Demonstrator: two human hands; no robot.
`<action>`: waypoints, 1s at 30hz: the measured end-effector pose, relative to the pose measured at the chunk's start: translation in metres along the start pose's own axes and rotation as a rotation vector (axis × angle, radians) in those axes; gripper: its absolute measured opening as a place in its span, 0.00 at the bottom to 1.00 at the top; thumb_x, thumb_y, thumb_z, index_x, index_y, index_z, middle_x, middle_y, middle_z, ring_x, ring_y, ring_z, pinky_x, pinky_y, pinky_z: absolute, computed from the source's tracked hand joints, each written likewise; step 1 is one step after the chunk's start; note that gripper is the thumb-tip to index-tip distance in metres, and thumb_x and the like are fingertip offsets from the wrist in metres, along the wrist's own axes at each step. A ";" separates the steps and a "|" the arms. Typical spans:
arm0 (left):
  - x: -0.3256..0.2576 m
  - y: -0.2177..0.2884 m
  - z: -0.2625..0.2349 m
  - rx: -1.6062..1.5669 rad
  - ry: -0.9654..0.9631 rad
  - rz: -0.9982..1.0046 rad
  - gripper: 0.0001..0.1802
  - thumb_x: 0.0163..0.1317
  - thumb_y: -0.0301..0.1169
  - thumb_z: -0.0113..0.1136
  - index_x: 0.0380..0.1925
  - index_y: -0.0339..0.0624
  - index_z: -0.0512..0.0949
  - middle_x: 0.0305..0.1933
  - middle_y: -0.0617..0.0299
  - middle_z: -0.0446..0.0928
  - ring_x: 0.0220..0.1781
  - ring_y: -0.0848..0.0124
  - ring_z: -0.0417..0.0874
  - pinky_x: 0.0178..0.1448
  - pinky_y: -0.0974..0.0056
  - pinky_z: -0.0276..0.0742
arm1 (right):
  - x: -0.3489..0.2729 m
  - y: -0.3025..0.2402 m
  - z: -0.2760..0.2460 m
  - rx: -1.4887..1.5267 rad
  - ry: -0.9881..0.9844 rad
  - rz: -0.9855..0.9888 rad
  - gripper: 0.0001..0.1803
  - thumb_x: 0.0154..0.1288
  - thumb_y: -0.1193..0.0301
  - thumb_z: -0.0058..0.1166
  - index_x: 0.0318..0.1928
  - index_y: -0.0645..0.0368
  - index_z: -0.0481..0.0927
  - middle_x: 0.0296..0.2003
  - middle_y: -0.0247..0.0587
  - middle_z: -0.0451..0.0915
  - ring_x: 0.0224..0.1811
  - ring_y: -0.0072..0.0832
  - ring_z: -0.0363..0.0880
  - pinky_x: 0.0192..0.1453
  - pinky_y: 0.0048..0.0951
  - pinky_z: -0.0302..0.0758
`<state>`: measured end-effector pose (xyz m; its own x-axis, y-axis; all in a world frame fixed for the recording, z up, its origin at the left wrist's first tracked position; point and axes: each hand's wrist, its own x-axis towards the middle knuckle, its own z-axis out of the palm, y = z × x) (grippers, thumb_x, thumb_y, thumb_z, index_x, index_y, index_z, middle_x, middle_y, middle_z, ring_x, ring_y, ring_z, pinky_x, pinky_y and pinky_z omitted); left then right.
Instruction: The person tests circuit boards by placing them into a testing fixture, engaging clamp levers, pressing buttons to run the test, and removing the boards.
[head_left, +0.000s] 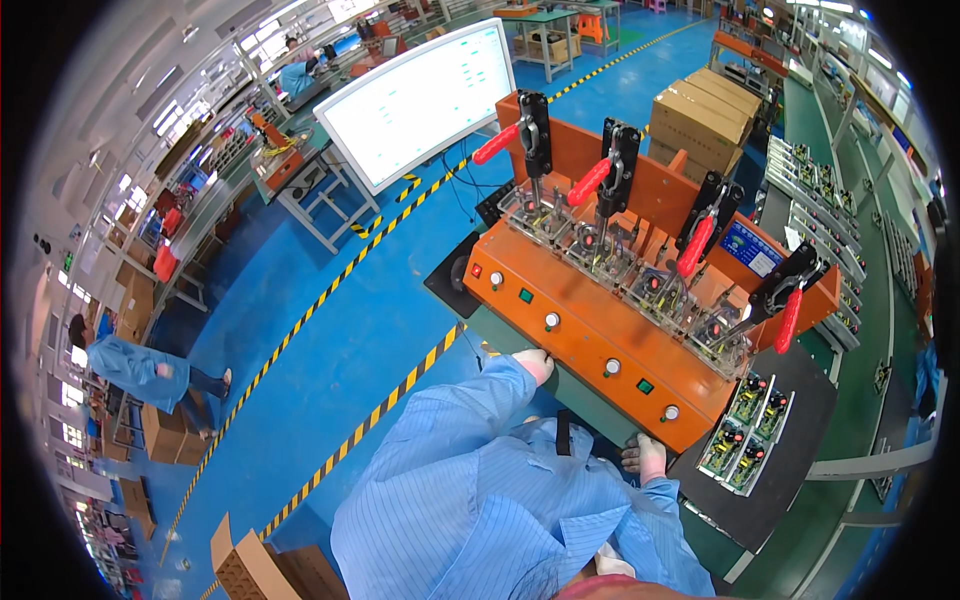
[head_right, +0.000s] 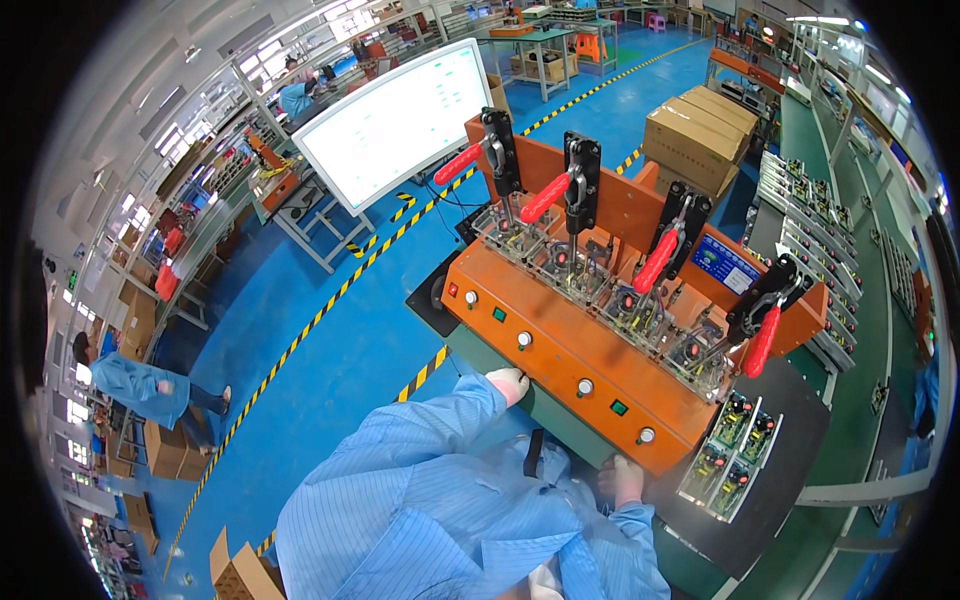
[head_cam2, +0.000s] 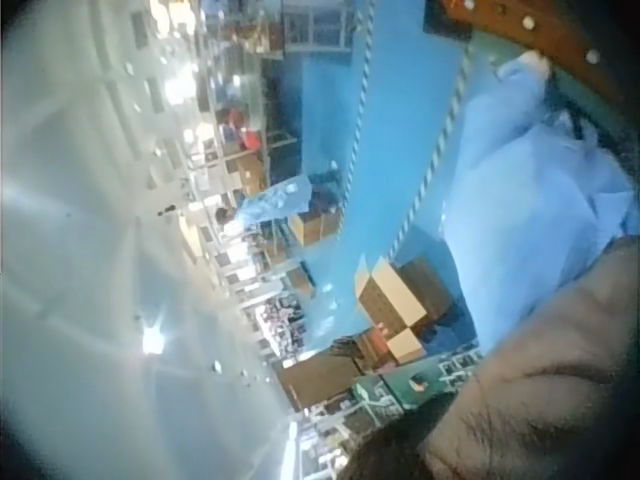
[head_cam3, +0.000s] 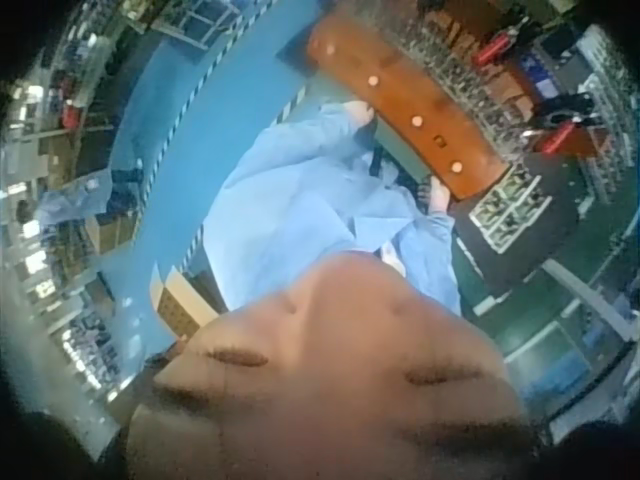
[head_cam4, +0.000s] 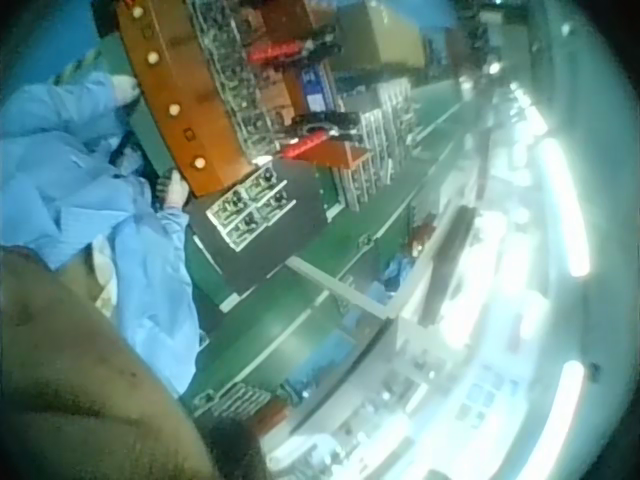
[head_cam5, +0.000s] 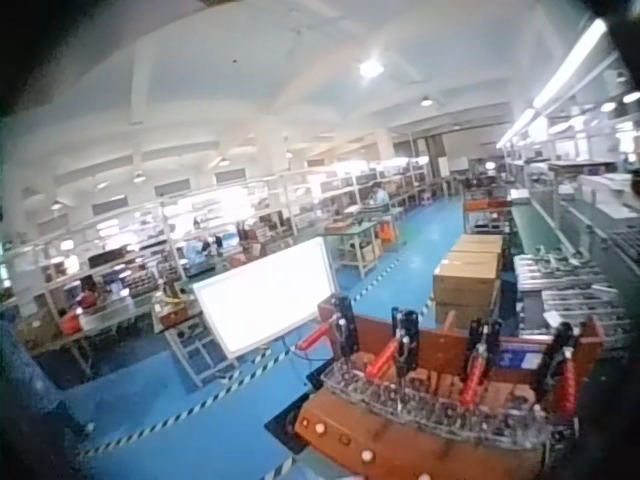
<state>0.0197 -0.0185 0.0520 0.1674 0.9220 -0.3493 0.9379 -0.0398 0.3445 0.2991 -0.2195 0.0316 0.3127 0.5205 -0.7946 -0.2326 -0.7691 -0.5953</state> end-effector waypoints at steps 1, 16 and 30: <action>0.000 -0.001 0.000 -0.001 0.001 -0.001 0.23 0.64 0.44 0.39 0.38 0.41 0.81 0.43 0.53 0.83 0.44 0.47 0.80 0.50 0.52 0.74 | 0.000 0.000 0.000 -0.001 -0.001 -0.001 0.24 0.70 0.56 0.41 0.37 0.69 0.76 0.26 0.55 0.81 0.18 0.43 0.80 0.19 0.34 0.77; 0.003 -0.006 0.004 -0.020 -0.003 0.012 0.22 0.64 0.43 0.40 0.39 0.42 0.81 0.43 0.52 0.82 0.45 0.47 0.80 0.51 0.51 0.74 | -0.003 0.001 0.001 -0.001 -0.017 -0.023 0.24 0.70 0.56 0.40 0.38 0.68 0.76 0.26 0.54 0.81 0.18 0.42 0.79 0.19 0.33 0.77; 0.000 0.001 -0.005 0.024 -0.080 -0.030 0.24 0.64 0.45 0.39 0.43 0.41 0.80 0.47 0.53 0.82 0.50 0.48 0.79 0.54 0.54 0.73 | -0.008 -0.003 0.002 0.000 0.010 -0.013 0.24 0.69 0.55 0.41 0.38 0.68 0.76 0.26 0.54 0.81 0.18 0.42 0.79 0.19 0.32 0.76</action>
<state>0.0191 -0.0165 0.0565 0.1618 0.8893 -0.4277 0.9499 -0.0229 0.3118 0.2954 -0.2205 0.0391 0.3249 0.5269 -0.7854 -0.2288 -0.7620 -0.6059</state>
